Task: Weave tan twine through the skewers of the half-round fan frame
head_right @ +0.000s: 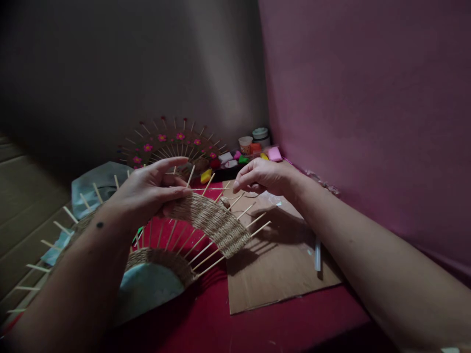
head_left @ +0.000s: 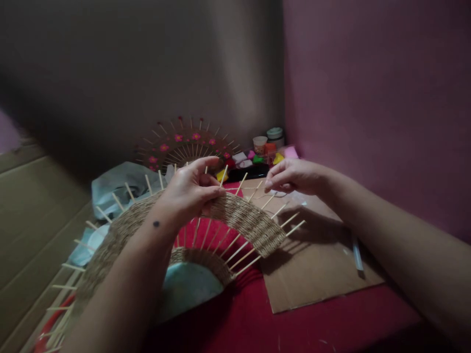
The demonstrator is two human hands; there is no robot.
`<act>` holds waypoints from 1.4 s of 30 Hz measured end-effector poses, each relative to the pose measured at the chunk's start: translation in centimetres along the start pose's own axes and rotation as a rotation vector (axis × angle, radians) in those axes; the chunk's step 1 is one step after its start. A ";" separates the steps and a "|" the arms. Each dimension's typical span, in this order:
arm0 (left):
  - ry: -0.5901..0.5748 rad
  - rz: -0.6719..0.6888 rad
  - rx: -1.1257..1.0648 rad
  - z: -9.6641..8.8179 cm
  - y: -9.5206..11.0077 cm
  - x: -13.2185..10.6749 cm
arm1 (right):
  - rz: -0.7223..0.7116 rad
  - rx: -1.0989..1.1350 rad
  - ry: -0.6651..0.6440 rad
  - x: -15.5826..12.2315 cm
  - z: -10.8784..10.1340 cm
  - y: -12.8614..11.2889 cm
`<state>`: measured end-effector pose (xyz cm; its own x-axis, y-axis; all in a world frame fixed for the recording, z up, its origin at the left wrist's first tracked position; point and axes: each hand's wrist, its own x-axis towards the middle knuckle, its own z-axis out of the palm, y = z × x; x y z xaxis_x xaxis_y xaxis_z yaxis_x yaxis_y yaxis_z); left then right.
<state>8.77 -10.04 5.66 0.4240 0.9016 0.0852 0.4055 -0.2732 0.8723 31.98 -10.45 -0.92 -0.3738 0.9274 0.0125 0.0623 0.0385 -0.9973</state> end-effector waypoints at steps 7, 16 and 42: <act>-0.029 -0.012 0.027 -0.5 0.3 -0.2 | 0.229 0.215 -0.147 0.9 1.2 1.0; -0.087 -0.051 0.037 -0.3 0.6 -0.1 | 0.328 0.143 -0.219 0.8 1.8 0.9; -0.293 0.342 0.419 2.5 -0.4 -0.6 | 0.272 0.224 -0.212 0.5 2.5 0.5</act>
<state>10.33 -11.29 4.04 0.7672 0.6260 0.1395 0.4653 -0.6930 0.5506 29.51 -10.88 -1.61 -0.5551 0.7945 -0.2462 -0.0088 -0.3015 -0.9534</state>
